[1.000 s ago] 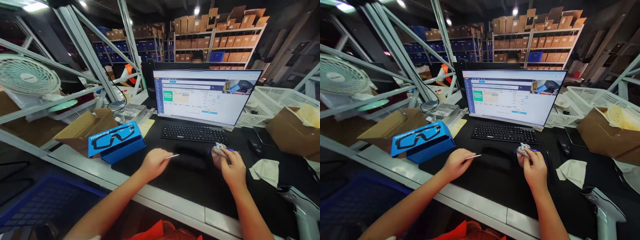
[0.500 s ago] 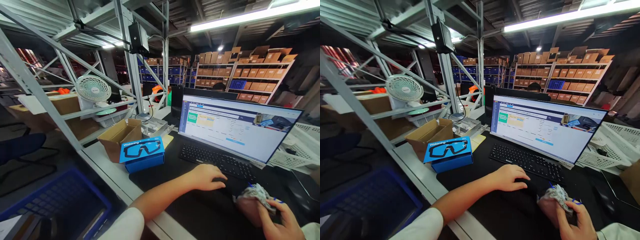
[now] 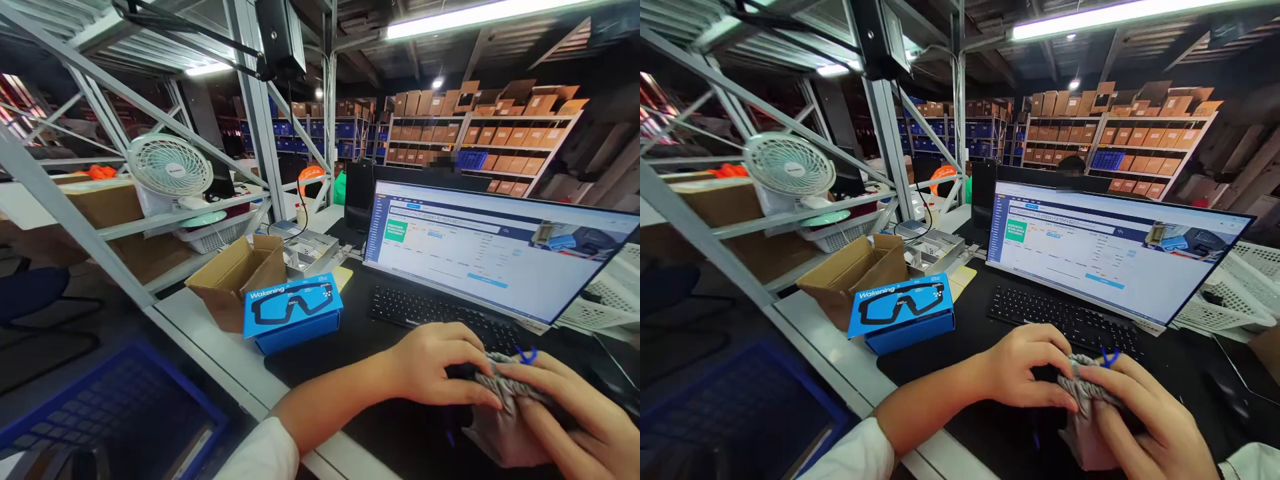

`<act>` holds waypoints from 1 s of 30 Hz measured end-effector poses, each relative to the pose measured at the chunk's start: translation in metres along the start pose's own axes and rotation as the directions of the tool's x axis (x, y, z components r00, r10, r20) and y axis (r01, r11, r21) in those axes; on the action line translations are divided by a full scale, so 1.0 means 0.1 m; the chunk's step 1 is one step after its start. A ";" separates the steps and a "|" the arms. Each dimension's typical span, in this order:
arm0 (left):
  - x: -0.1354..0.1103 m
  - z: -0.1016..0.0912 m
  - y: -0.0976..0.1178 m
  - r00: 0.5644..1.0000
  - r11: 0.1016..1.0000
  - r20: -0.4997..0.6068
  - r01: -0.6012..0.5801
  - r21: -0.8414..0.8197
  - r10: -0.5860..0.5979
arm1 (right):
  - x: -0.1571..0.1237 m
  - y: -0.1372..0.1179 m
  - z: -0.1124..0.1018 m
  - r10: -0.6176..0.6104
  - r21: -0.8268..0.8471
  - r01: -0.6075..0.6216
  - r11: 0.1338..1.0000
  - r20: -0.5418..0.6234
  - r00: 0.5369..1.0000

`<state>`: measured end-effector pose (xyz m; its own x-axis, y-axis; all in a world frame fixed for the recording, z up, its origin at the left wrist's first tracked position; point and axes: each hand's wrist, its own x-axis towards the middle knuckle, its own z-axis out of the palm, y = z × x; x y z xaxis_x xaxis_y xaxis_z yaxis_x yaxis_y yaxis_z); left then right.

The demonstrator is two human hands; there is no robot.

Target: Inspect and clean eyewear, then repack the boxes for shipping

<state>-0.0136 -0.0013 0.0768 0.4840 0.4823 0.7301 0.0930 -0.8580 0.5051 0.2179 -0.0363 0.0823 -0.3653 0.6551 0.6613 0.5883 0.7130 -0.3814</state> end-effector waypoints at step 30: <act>0.05 -0.64 -0.03 0.969 0.972 0.143 0.177 0.154 -0.200 | 0.28 0.01 0.00 0.060 0.204 -0.099 0.974 0.190 0.980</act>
<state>-0.0673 0.0148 0.1080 0.5752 0.6136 0.5411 0.3105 -0.7757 0.5495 0.2078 -0.0173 0.1008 -0.4600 0.7323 0.5022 0.4620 0.6803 -0.5690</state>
